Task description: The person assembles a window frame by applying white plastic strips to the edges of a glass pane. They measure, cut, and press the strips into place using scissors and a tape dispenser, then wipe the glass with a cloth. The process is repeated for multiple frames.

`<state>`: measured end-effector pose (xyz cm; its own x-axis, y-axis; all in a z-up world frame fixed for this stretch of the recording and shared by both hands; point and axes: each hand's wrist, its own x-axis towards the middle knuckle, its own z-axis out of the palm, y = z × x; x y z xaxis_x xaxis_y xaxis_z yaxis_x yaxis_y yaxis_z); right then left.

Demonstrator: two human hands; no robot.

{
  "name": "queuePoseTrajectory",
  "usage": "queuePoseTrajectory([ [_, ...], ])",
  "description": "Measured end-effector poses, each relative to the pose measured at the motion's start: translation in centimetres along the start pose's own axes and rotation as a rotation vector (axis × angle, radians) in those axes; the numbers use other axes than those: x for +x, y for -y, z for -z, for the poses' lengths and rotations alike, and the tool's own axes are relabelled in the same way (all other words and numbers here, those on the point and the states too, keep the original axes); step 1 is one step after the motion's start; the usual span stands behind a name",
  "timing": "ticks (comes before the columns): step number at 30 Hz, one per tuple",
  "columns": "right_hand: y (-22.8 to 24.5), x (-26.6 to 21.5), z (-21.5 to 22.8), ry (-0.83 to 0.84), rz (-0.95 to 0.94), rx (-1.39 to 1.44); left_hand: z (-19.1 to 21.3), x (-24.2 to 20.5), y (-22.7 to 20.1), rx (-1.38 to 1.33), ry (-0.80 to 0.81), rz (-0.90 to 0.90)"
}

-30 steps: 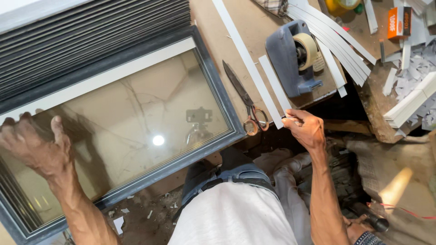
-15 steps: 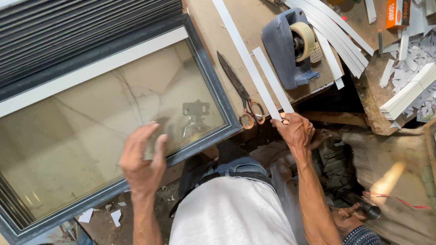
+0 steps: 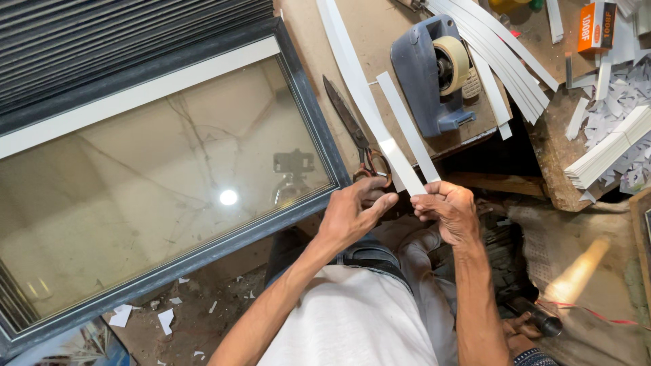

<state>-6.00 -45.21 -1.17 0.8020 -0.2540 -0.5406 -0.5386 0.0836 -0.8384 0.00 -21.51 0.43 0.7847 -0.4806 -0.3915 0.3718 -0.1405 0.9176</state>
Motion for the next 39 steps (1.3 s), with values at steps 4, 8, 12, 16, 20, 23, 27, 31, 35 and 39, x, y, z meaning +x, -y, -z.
queuePoseTrajectory([
  [4,-3.3,-1.7,-1.0,0.053,-0.022,0.143,-2.6,2.8,1.0,-0.384,0.073,0.070],
  [8,-7.1,-4.6,-1.7,0.075,0.051,0.000,-2.0,2.0,0.7,-0.410,0.000,-0.002],
  [12,-10.5,-5.8,1.7,0.206,-0.057,-0.211,1.3,-0.1,-1.4,-0.640,-0.021,-0.171],
  [16,-12.5,-4.5,8.6,0.051,-0.011,-0.031,6.4,-4.7,-2.1,-0.745,-0.281,-0.253],
  [20,-10.8,-0.3,12.3,-0.023,0.137,0.056,14.9,-9.8,1.3,-0.772,-0.749,-0.493],
  [23,-6.9,4.7,7.6,0.058,0.191,-0.234,23.2,-14.5,5.7,-0.505,-1.219,-0.410],
  [27,-2.5,8.5,0.2,0.292,0.386,-0.534,28.5,-22.6,12.1,0.685,-1.852,-0.120],
  [31,-0.7,10.7,-4.7,0.365,0.374,-0.640,28.9,-26.4,16.8,0.834,-1.681,0.022],
  [35,0.8,11.1,-7.9,0.419,0.264,-0.689,28.6,-27.4,20.6,0.943,-1.625,0.041],
  [39,1.4,7.1,-10.1,0.312,0.290,-0.767,28.6,-27.0,21.7,1.109,-1.634,0.048],
])
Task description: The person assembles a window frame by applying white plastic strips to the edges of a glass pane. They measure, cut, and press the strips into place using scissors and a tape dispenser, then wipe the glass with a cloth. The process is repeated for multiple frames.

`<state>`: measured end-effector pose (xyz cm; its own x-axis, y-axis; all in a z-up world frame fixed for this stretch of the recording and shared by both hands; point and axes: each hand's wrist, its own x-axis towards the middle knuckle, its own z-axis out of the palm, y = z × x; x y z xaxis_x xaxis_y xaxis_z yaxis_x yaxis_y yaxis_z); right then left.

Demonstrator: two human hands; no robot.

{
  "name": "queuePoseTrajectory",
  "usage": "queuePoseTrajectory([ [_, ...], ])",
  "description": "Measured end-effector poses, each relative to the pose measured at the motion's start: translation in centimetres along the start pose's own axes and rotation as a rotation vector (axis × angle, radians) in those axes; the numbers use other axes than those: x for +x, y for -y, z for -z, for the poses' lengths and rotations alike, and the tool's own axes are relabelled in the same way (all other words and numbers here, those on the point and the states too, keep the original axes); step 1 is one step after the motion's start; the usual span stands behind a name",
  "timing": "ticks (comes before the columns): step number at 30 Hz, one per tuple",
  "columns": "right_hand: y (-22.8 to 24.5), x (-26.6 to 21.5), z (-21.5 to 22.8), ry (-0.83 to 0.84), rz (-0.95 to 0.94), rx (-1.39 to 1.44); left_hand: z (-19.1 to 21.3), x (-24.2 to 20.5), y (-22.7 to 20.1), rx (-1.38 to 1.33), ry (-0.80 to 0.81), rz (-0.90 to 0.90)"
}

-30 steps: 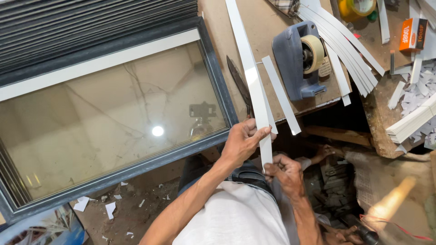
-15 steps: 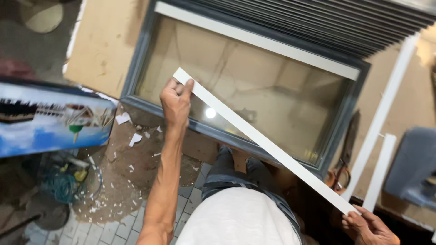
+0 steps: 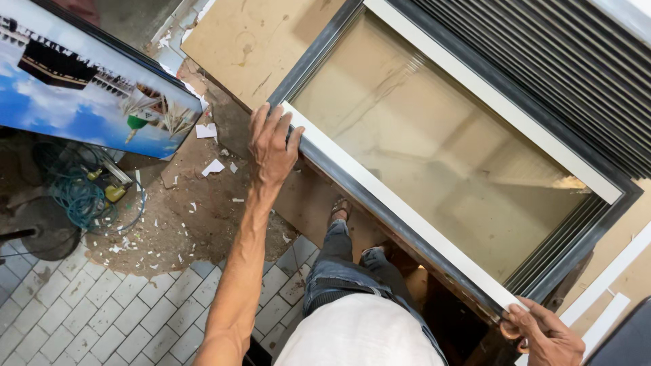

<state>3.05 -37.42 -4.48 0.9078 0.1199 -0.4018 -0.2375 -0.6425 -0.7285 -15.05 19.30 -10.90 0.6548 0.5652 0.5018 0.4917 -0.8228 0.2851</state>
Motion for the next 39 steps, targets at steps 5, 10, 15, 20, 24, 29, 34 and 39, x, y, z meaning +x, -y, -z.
queuePoseTrajectory([
  [5,4.0,-0.3,-2.2,0.040,0.019,0.036,2.5,1.1,-0.5,-0.003,0.048,-0.035],
  [10,4.3,-4.0,0.5,-0.182,0.016,-0.045,2.4,0.0,0.7,0.046,0.107,-0.160],
  [15,6.2,-4.4,-0.3,-0.144,0.267,-0.120,3.5,-1.5,2.7,0.078,0.084,-0.166],
  [20,4.5,-5.1,-2.1,-0.182,0.251,-0.083,3.1,-0.9,2.4,0.089,0.076,-0.223],
  [24,4.1,-4.1,-3.2,-0.266,0.205,-0.074,2.7,-1.3,3.9,0.106,0.083,-0.232],
  [29,4.0,-3.4,-3.7,-0.322,0.094,-0.065,1.2,-1.6,5.7,0.139,0.046,-0.270],
  [34,3.1,-2.9,-4.1,-0.315,-0.029,-0.057,0.6,-2.3,7.3,0.151,0.023,-0.268],
  [39,2.7,-2.7,-3.6,-0.270,-0.033,0.036,0.4,-2.6,7.6,0.166,0.016,-0.272],
])
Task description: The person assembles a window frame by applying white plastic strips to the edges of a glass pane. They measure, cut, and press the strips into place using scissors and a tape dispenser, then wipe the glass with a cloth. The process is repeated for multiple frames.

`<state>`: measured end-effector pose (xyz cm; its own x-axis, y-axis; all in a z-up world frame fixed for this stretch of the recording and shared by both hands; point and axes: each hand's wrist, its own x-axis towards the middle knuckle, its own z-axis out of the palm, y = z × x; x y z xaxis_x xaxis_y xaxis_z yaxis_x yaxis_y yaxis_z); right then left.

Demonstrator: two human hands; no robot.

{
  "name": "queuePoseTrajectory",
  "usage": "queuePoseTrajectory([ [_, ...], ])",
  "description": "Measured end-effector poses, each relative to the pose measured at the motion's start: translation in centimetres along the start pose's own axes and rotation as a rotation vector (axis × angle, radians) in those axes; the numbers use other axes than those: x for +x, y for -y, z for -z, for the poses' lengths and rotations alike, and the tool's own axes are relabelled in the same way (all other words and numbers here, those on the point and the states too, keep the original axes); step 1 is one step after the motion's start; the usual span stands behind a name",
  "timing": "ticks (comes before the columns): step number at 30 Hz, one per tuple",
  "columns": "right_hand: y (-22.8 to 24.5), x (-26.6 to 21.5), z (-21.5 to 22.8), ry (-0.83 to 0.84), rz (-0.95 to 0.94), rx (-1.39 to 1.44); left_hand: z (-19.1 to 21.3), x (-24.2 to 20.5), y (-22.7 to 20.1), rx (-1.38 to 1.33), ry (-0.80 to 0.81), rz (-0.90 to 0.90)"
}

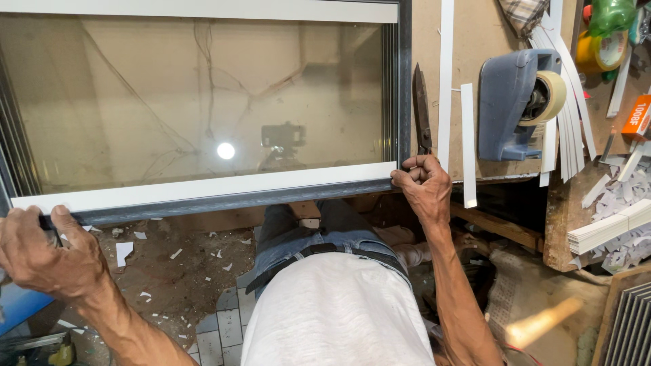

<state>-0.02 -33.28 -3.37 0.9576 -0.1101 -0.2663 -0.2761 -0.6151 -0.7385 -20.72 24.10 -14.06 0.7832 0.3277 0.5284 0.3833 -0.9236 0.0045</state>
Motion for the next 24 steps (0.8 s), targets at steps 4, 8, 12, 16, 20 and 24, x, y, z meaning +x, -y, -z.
queuePoseTrajectory([
  [4,0.1,0.2,-0.1,0.029,-0.018,0.026,0.7,0.9,-0.7,-0.033,-0.003,0.019],
  [8,-0.2,0.4,0.2,0.046,-0.064,0.064,1.6,1.5,-2.1,-0.026,-0.004,0.001],
  [12,-0.5,0.4,0.4,0.047,-0.042,0.107,2.0,2.1,-2.5,0.016,0.072,0.012],
  [16,-0.1,0.5,0.3,0.059,-0.060,0.098,2.1,2.0,-1.6,0.046,0.073,-0.002],
  [20,0.2,0.5,0.5,0.067,-0.037,0.116,1.4,1.7,-1.0,0.078,0.051,-0.039],
  [24,-0.6,0.4,1.7,0.049,-0.140,0.160,0.9,1.0,0.0,0.057,0.060,-0.071],
])
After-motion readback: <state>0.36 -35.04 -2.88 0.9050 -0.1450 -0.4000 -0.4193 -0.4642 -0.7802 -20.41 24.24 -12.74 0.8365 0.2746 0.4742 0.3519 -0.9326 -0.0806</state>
